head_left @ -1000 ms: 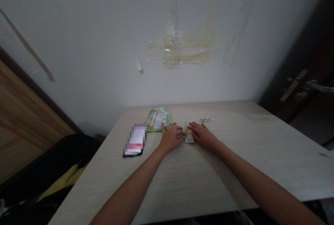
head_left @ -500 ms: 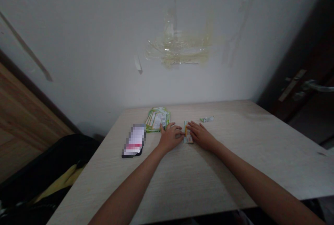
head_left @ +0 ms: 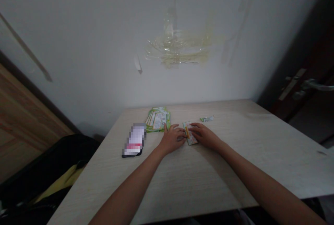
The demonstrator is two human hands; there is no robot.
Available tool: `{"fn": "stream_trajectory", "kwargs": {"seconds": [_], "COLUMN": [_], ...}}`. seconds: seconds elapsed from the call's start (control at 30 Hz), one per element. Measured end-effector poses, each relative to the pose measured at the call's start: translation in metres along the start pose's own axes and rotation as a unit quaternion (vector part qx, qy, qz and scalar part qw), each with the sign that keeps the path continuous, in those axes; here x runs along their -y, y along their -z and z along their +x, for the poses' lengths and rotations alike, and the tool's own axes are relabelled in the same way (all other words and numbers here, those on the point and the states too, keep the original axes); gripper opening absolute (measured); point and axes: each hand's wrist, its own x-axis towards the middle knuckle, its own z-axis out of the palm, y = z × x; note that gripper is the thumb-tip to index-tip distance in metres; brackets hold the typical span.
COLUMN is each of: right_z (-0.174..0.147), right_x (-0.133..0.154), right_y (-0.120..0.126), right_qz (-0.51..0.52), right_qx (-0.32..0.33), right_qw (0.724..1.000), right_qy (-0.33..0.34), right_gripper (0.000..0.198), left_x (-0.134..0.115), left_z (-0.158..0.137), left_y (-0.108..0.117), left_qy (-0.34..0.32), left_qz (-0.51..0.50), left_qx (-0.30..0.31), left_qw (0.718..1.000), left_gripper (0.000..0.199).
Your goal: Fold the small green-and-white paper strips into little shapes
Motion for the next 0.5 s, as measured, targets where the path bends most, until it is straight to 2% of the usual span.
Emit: {"fn": "stream_trajectory", "kwargs": {"seconds": [0.5], "right_z": [0.0007], "right_x": [-0.0027], "right_y": [0.0001], "right_qz": [-0.020], "right_qx": [0.005], "right_qw": [1.000], "right_qy": [0.020], "right_gripper": [0.034], "left_x": [-0.0031], "left_z": [-0.0025], "left_y": [-0.0015], "left_qy": [0.020], "left_qz": [0.047], "left_qx": [-0.030], "left_qw": [0.998], "left_gripper": [0.025]}}
